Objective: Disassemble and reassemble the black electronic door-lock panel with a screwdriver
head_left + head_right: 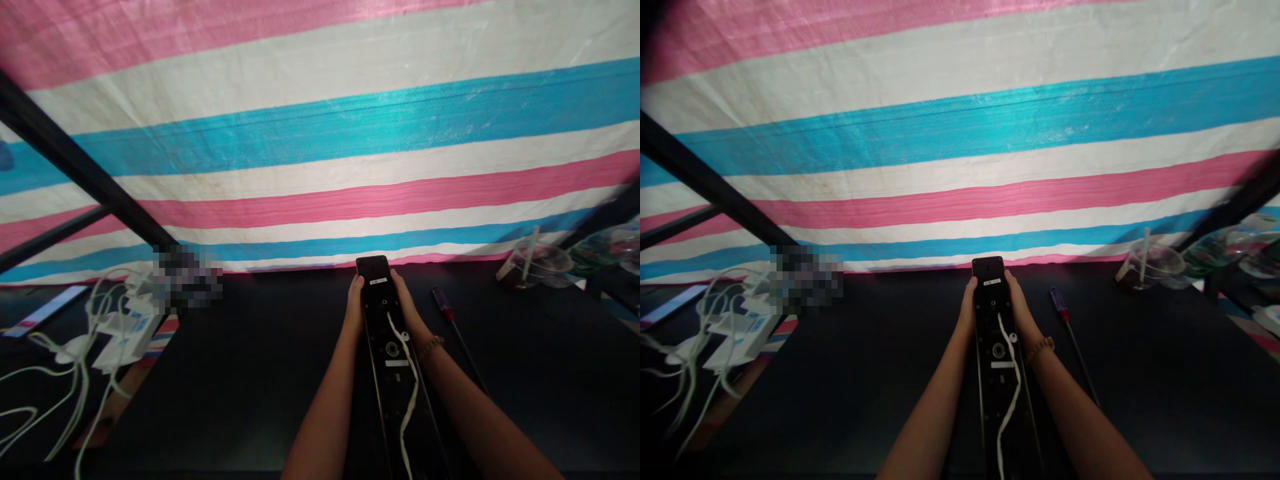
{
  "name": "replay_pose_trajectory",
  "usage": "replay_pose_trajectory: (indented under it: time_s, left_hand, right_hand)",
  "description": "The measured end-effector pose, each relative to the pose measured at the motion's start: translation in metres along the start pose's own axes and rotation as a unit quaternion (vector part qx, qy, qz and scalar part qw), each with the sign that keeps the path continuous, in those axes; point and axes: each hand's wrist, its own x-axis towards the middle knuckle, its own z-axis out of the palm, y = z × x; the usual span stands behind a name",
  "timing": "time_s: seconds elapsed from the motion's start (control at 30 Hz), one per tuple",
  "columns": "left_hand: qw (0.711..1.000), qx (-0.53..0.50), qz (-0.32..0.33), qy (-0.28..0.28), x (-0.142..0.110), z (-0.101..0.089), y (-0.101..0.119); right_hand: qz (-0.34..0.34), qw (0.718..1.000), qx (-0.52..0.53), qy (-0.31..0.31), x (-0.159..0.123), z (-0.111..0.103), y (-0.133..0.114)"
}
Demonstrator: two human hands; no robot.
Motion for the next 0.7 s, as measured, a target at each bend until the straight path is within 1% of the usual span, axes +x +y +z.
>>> replay_pose_trajectory:
  time_s: [0.07,0.13,0.23,0.3,0.4,0.47,0.53,0.6,0.7]
  left_hand:
    - [1.0,0.014,0.001,0.02,0.003,-0.003,-0.001]
    - [0.999,0.032,0.008,0.042,0.008,-0.005,-0.002]
    - [0.995,0.042,0.035,0.083,0.014,-0.008,-0.003]
    - [0.993,0.04,0.049,0.103,0.015,-0.009,-0.004]
    - [0.992,0.051,0.06,0.099,0.015,-0.01,-0.004]
    - [0.989,0.088,0.083,0.086,0.015,-0.012,-0.002]
    - [0.977,0.152,0.125,0.08,0.015,-0.016,0.001]
    - [0.96,0.21,0.163,0.088,0.016,-0.019,0.004]
    - [0.947,0.244,0.18,0.104,0.016,-0.023,0.005]
  right_hand:
    - [-0.01,0.999,-0.029,0.015,0.008,-0.004,0.005]
    - [-0.041,0.997,-0.063,0.021,0.016,-0.01,0.009]
    - [-0.112,0.989,-0.1,0.011,0.024,-0.017,0.012]
    - [-0.133,0.984,-0.114,-0.002,0.026,-0.021,0.013]
    - [-0.134,0.982,-0.128,-0.017,0.025,-0.023,0.013]
    - [-0.135,0.982,-0.133,-0.013,0.023,-0.023,0.013]
    - [-0.128,0.983,-0.132,-0.003,0.021,-0.023,0.013]
    - [-0.121,0.984,-0.131,0.012,0.019,-0.022,0.014]
    - [-0.126,0.981,-0.141,0.036,0.016,-0.02,0.014]
